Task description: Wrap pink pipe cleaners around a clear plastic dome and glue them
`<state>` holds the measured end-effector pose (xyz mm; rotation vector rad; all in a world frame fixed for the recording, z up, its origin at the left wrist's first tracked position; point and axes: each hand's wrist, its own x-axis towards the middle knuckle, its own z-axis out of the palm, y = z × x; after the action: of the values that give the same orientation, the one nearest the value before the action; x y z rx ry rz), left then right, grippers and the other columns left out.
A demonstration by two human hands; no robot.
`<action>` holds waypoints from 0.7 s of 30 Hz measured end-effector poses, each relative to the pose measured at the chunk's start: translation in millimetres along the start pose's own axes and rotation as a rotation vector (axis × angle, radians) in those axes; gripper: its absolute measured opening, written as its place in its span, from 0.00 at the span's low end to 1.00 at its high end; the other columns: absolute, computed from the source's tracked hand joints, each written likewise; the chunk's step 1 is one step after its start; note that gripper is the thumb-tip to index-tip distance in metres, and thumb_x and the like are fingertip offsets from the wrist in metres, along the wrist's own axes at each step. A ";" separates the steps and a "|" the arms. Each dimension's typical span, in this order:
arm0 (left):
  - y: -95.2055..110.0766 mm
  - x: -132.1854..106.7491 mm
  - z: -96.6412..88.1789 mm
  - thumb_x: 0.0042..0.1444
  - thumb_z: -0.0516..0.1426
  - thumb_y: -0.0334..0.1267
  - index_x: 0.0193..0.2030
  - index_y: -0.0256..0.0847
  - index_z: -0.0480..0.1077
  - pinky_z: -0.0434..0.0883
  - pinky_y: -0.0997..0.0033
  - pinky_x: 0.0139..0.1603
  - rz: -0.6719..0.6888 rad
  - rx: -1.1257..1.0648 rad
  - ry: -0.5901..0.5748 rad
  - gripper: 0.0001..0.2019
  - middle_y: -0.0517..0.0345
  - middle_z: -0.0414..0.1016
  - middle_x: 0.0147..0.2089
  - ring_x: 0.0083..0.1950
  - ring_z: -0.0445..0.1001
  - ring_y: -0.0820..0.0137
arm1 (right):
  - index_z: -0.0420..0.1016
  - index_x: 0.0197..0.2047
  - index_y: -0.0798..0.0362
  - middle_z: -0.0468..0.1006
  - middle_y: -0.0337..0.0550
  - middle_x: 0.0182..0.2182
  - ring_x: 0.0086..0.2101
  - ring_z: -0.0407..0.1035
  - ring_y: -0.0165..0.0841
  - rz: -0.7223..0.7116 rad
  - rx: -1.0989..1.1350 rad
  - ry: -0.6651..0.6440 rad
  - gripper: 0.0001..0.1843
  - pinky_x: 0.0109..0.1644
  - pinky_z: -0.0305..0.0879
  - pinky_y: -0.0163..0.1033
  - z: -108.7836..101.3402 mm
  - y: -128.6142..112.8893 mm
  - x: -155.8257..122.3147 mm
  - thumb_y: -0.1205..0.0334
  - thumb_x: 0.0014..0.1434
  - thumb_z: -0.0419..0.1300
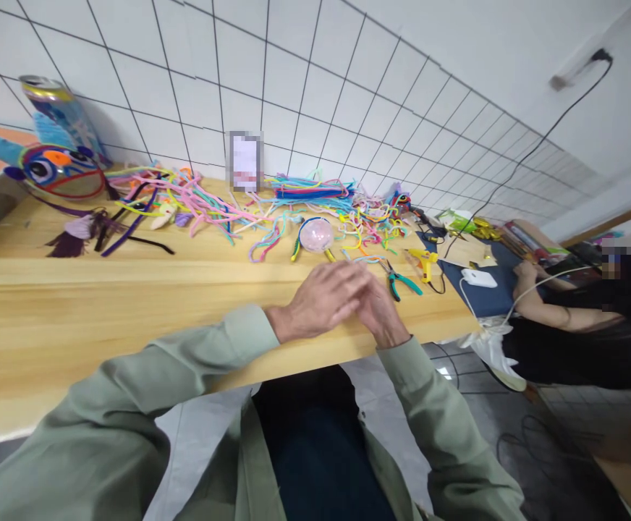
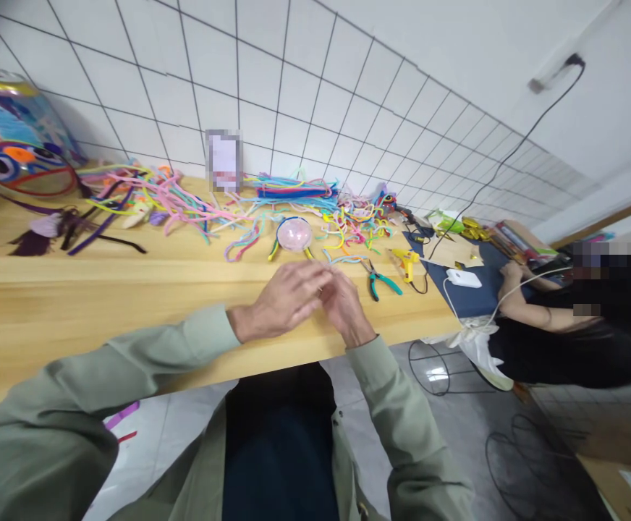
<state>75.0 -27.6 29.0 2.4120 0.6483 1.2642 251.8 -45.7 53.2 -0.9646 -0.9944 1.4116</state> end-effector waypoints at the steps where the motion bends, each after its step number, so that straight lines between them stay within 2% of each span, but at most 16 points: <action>1: -4.0 -1.7 2.3 0.74 0.56 0.45 0.68 0.43 0.72 0.59 0.39 0.79 0.031 0.095 -0.077 0.21 0.40 0.72 0.74 0.78 0.64 0.48 | 0.78 0.41 0.45 0.84 0.40 0.42 0.41 0.77 0.35 0.016 0.010 -0.002 0.11 0.47 0.78 0.40 0.2 0.5 -0.8 0.49 0.59 0.69; 2: -8.6 -3.1 3.9 0.73 0.57 0.46 0.71 0.43 0.71 0.56 0.35 0.80 0.015 0.177 -0.124 0.23 0.40 0.70 0.76 0.79 0.63 0.45 | 0.79 0.44 0.45 0.84 0.42 0.45 0.44 0.78 0.37 0.035 0.020 -0.012 0.13 0.49 0.79 0.42 0.6 0.5 -2.0 0.48 0.60 0.67; 4: -17.9 -4.8 5.0 0.74 0.56 0.45 0.74 0.41 0.68 0.56 0.32 0.80 -0.093 0.276 -0.116 0.25 0.38 0.68 0.77 0.79 0.64 0.43 | 0.81 0.48 0.45 0.85 0.45 0.50 0.48 0.78 0.39 0.079 0.047 -0.049 0.17 0.53 0.79 0.45 1.5 -0.8 -5.4 0.45 0.61 0.65; 7: -25.0 -7.3 5.0 0.76 0.52 0.45 0.77 0.37 0.62 0.60 0.38 0.78 -0.137 0.259 -0.028 0.27 0.35 0.68 0.77 0.78 0.65 0.47 | 0.81 0.53 0.46 0.85 0.48 0.55 0.53 0.78 0.41 0.131 0.098 -0.118 0.22 0.61 0.76 0.50 1.4 -1.9 -9.9 0.42 0.64 0.61; 10: -21.6 -10.6 10.4 0.77 0.51 0.47 0.80 0.36 0.56 0.60 0.41 0.79 -0.035 0.232 0.021 0.31 0.33 0.63 0.80 0.81 0.61 0.48 | 0.82 0.52 0.46 0.85 0.47 0.55 0.54 0.78 0.41 0.142 0.134 -0.123 0.20 0.61 0.76 0.50 0.1 0.9 -11.7 0.43 0.65 0.61; 13: -21.7 -9.6 15.3 0.74 0.57 0.51 0.77 0.45 0.62 0.52 0.36 0.82 0.128 0.252 -0.134 0.30 0.40 0.64 0.80 0.83 0.58 0.46 | 0.82 0.51 0.44 0.86 0.44 0.55 0.54 0.79 0.41 0.173 0.135 -0.092 0.19 0.57 0.78 0.50 0.8 1.8 -14.2 0.43 0.64 0.63; 14: -25.5 -7.9 13.7 0.72 0.59 0.50 0.76 0.47 0.65 0.50 0.34 0.83 0.118 0.261 -0.186 0.28 0.42 0.66 0.79 0.82 0.59 0.45 | 0.83 0.52 0.44 0.86 0.44 0.56 0.55 0.79 0.42 0.172 0.114 -0.084 0.20 0.58 0.77 0.51 1.4 0.1 -16.0 0.43 0.62 0.64; 15: -31.4 -6.0 9.8 0.72 0.60 0.48 0.74 0.45 0.67 0.50 0.31 0.82 0.039 0.273 -0.186 0.27 0.40 0.67 0.78 0.81 0.61 0.44 | 0.83 0.53 0.44 0.85 0.44 0.57 0.56 0.78 0.43 0.156 0.078 -0.078 0.22 0.60 0.76 0.51 1.8 -3.0 -18.2 0.43 0.61 0.66; 16: -38.9 -4.5 3.6 0.71 0.59 0.45 0.72 0.40 0.68 0.51 0.30 0.81 -0.093 0.276 -0.135 0.26 0.35 0.68 0.76 0.79 0.63 0.42 | 0.83 0.54 0.45 0.84 0.46 0.59 0.58 0.77 0.44 0.122 0.032 -0.068 0.24 0.63 0.75 0.53 1.6 -7.3 -20.7 0.43 0.59 0.68; 17: -47.2 -3.8 -4.6 0.71 0.58 0.42 0.70 0.36 0.69 0.54 0.30 0.79 -0.238 0.254 -0.044 0.24 0.32 0.70 0.75 0.77 0.65 0.41 | 0.84 0.55 0.46 0.84 0.47 0.60 0.59 0.77 0.45 0.070 -0.025 -0.049 0.24 0.66 0.72 0.53 0.5 -12.6 -23.0 0.45 0.59 0.70; 18: -55.3 -4.2 -13.8 0.72 0.56 0.41 0.67 0.35 0.70 0.58 0.34 0.77 -0.322 0.181 0.036 0.21 0.32 0.72 0.72 0.75 0.68 0.44 | 0.84 0.54 0.48 0.85 0.49 0.59 0.59 0.77 0.46 0.008 -0.089 -0.017 0.23 0.68 0.70 0.54 -1.7 -18.2 -24.7 0.47 0.59 0.70; 20: -67.9 -8.9 -31.4 0.75 0.50 0.41 0.56 0.37 0.74 0.70 0.48 0.67 -0.370 0.035 0.101 0.15 0.39 0.81 0.58 0.62 0.77 0.53 | 0.85 0.48 0.48 0.88 0.48 0.48 0.51 0.80 0.44 -0.124 -0.229 0.100 0.14 0.64 0.72 0.54 -9.3 -28.3 -24.9 0.54 0.60 0.69; 21: -71.5 -12.7 -38.2 0.75 0.47 0.40 0.51 0.39 0.74 0.73 0.54 0.61 -0.380 -0.002 0.105 0.15 0.43 0.82 0.52 0.55 0.79 0.57 | 0.85 0.41 0.47 0.86 0.44 0.39 0.43 0.80 0.41 -0.184 -0.290 0.172 0.07 0.58 0.74 0.52 -14.3 -31.6 -23.1 0.57 0.58 0.68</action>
<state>19.9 28.8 6.1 2.0970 1.0744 1.2289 276.7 -66.6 79.2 -1.1531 -1.1460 1.0317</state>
